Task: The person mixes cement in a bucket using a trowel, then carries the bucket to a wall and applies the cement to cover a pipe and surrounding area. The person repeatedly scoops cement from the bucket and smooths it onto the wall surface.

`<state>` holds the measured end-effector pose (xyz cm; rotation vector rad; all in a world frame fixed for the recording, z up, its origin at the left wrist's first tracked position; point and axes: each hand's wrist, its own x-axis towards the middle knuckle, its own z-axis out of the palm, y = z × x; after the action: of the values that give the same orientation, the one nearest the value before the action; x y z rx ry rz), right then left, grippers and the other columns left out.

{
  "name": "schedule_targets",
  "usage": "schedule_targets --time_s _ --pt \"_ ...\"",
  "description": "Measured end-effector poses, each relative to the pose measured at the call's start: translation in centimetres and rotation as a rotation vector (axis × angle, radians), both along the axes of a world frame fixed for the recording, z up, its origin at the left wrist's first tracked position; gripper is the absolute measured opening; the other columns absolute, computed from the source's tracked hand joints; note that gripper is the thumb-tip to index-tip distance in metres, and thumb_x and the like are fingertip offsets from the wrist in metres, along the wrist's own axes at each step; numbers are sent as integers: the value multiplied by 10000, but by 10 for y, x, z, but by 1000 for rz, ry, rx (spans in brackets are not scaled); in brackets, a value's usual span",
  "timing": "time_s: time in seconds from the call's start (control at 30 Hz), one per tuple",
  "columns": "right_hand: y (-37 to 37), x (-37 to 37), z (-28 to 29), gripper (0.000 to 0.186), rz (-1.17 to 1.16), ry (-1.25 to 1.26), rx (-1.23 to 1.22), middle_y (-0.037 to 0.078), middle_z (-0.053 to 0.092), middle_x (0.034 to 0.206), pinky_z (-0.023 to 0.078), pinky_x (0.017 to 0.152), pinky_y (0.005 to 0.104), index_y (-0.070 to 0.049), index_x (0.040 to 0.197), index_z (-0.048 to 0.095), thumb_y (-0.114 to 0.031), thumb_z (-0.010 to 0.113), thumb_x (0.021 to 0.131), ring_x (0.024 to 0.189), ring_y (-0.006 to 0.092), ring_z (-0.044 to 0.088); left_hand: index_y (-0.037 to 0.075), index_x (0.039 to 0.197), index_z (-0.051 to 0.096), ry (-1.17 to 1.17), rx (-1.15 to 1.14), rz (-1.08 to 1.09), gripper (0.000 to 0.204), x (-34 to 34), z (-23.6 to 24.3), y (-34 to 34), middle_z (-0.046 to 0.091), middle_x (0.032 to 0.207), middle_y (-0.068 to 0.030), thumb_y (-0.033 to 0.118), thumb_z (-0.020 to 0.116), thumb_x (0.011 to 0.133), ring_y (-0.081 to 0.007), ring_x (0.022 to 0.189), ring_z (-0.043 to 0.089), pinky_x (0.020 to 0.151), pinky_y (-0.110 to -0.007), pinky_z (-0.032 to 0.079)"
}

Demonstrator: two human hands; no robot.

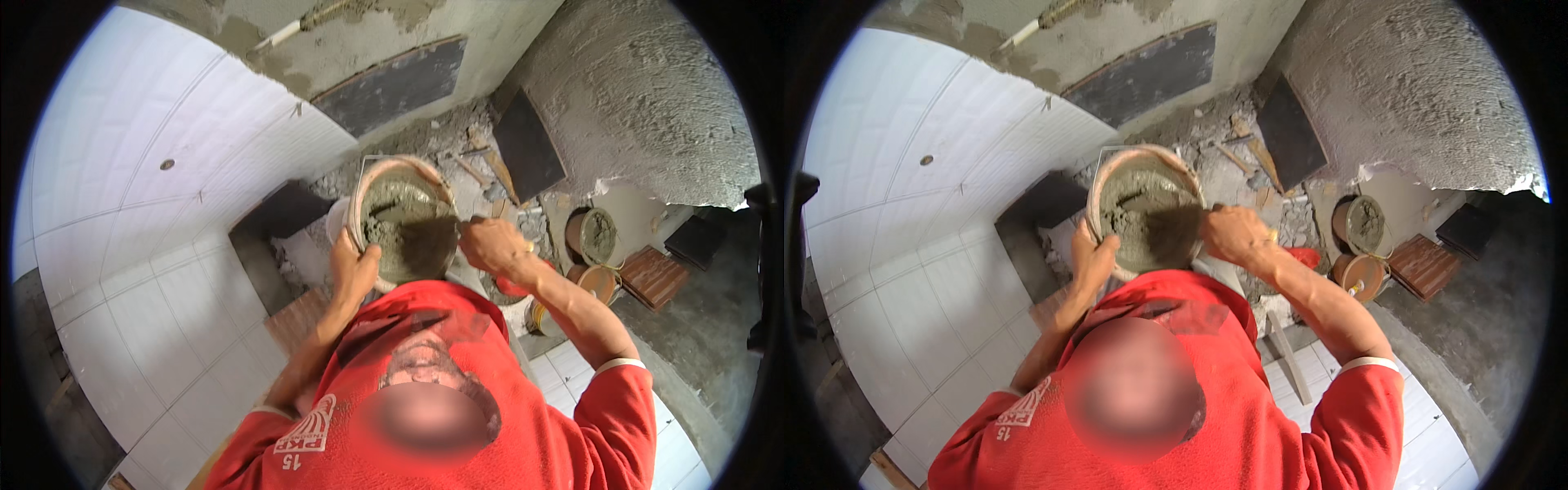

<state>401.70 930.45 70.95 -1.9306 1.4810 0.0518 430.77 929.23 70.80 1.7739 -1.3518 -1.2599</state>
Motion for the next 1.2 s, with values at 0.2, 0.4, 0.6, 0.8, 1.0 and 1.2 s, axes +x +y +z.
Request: schedule_targets --time_s 0.2,0.4,0.6,0.8,1.0,1.2 --pt "5 29 -24 371 185 -172 174 236 733 871 562 760 552 -24 866 757 -358 603 917 845 447 713 -43 1132 614 -36 -14 -32 380 -2 1 6 717 957 -206 74 636 771 -318 894 710 815 -426 538" --pt "17 8 -6 455 -70 -364 602 159 714 823 541 663 430 18 1032 724 -420 649 931 744 277 690 -64 1133 609 77 -83 7 378 -2 5 16 710 1023 -161 12 600 763 -246 941 680 863 -358 527" --pt "33 -21 9 381 -237 -527 421 124 663 709 523 595 391 26 958 710 -344 623 930 633 219 653 -31 1170 621 127 -44 48 415 8 12 26 694 1062 -67 -47 579 758 -144 954 635 863 -287 511" --pt "34 -12 33 314 -573 -969 491 46 665 917 510 666 310 5 1128 679 -194 585 905 757 137 605 -41 1094 596 85 -2 118 342 24 9 20 670 924 -95 -14 612 753 -187 795 622 734 -336 516" --pt "-23 32 89 435 -739 -1625 173 61 635 1059 567 704 310 8 1299 574 -127 631 889 840 135 628 -40 1066 612 83 9 144 331 38 9 -3 679 903 -121 -4 616 737 -200 832 637 771 -333 512" --pt "-88 59 162 586 -829 -1856 -683 82 577 1133 552 680 295 12 1464 445 -125 697 953 845 142 632 -69 1157 635 -18 57 119 426 58 22 -29 719 1012 -133 -19 612 735 -230 931 673 854 -337 518"
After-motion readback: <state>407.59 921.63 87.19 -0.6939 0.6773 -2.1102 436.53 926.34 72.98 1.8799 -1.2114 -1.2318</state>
